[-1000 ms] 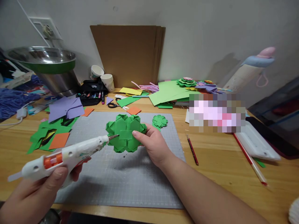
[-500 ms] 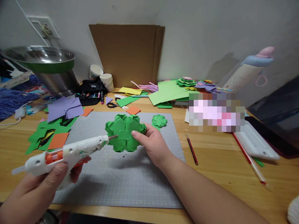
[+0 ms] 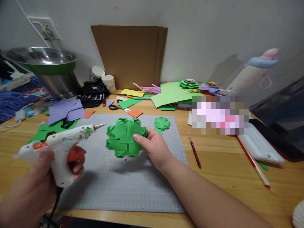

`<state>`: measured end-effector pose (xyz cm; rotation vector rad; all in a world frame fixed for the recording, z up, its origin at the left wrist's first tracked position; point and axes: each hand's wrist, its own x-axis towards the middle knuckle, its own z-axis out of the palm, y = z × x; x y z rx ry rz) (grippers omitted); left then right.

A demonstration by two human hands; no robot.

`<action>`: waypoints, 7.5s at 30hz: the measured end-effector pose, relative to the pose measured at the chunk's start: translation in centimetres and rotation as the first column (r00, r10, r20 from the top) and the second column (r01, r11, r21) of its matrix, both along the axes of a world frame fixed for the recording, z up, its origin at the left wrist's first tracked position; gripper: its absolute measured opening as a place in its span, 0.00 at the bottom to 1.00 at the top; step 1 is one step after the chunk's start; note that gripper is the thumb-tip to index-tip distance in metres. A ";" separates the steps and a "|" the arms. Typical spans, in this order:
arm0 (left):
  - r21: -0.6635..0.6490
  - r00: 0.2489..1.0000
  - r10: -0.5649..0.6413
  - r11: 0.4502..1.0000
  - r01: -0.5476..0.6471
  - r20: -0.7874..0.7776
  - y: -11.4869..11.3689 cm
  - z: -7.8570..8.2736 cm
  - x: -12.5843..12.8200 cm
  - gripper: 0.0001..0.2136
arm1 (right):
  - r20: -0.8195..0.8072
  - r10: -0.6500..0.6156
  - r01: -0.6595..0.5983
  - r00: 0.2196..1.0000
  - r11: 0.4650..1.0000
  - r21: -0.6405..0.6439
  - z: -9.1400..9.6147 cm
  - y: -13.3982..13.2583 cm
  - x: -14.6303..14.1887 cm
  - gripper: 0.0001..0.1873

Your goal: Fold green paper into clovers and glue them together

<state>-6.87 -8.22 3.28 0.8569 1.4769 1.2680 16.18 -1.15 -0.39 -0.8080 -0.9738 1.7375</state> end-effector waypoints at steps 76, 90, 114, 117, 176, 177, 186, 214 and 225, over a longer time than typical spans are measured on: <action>0.324 0.668 -0.111 0.809 0.491 -0.736 7.7 -1.9 4.8 0.04 | 0.076 -0.264 0.260 0.962 0.964 0.059 -0.3 -0.2 -0.7 0.15; 0.409 0.605 0.047 0.778 0.478 -0.795 7.6 -2.1 4.3 0.08 | 0.090 -0.246 0.239 0.965 0.968 0.079 -0.6 -0.3 -0.8 0.13; 0.421 0.994 -0.023 0.905 0.066 -0.105 8.1 -1.5 4.1 0.10 | -0.012 -0.253 0.253 0.967 0.967 -0.043 -0.1 0.0 -0.7 0.16; 0.331 0.967 -0.253 0.911 0.248 -0.029 7.9 -1.9 4.8 0.20 | -0.046 -0.265 0.261 0.963 0.963 -0.069 0.1 -0.1 -0.7 0.17; -0.016 0.856 -0.507 0.859 0.511 0.102 7.2 -1.7 5.0 0.13 | 0.096 0.007 0.007 0.995 0.990 -0.143 0.3 -0.4 -0.5 0.16; 0.000 0.858 -0.504 0.862 0.506 0.101 7.3 -1.8 5.1 0.12 | 0.099 -0.006 0.020 0.995 0.990 -0.141 0.3 -0.4 -0.6 0.16; -0.031 0.860 -0.511 0.859 0.511 0.003 7.1 -2.1 5.3 0.14 | 0.184 -0.014 0.025 0.983 0.998 -0.058 -0.1 -0.5 -0.6 0.14; -0.013 0.884 -0.416 0.904 0.428 0.212 7.2 -2.4 5.7 0.14 | 0.113 0.039 -0.032 0.993 0.998 -0.060 -0.2 -0.5 -0.8 0.15; 0.053 0.758 -0.513 0.840 0.540 0.404 7.2 -2.0 5.5 0.15 | 0.141 0.007 -0.004 0.990 1.000 -0.020 -0.1 -0.5 -0.8 0.14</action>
